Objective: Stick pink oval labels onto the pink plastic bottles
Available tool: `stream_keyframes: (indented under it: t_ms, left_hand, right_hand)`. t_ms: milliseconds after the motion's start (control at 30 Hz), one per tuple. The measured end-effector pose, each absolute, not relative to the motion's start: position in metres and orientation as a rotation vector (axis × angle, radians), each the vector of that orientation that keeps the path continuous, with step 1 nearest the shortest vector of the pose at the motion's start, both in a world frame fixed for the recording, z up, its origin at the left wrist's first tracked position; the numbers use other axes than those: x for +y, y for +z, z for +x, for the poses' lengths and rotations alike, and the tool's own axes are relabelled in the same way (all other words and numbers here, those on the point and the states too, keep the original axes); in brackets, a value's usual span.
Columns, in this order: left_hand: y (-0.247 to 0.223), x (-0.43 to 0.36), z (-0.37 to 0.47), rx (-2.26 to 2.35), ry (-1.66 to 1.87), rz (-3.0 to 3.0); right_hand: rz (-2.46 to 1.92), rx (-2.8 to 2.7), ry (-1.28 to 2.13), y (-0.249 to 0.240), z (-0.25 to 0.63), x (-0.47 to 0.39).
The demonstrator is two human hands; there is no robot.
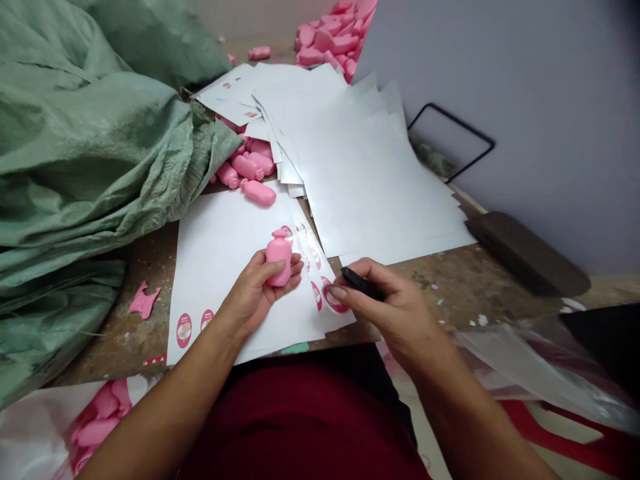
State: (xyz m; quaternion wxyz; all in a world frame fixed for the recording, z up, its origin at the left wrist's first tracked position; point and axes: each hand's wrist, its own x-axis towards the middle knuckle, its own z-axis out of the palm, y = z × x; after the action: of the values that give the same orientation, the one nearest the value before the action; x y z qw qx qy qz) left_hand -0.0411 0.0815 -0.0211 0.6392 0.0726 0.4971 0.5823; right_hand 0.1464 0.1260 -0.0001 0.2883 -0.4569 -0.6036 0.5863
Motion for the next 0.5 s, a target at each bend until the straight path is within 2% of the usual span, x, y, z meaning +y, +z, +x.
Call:
stream_keyframes:
  t_ms: [333, 500]
  left_hand:
    - [0.002, 0.051, -0.023, 0.949, 1.301, 0.198]
    - [0.003, 0.050, -0.022, 0.960, 1.305, 0.157]
  right_hand:
    - [-1.026, -1.370, 1.656, 0.003, 0.110, 0.117]
    - [-1.026, -1.435, 1.626, 0.002, 0.109, 0.115]
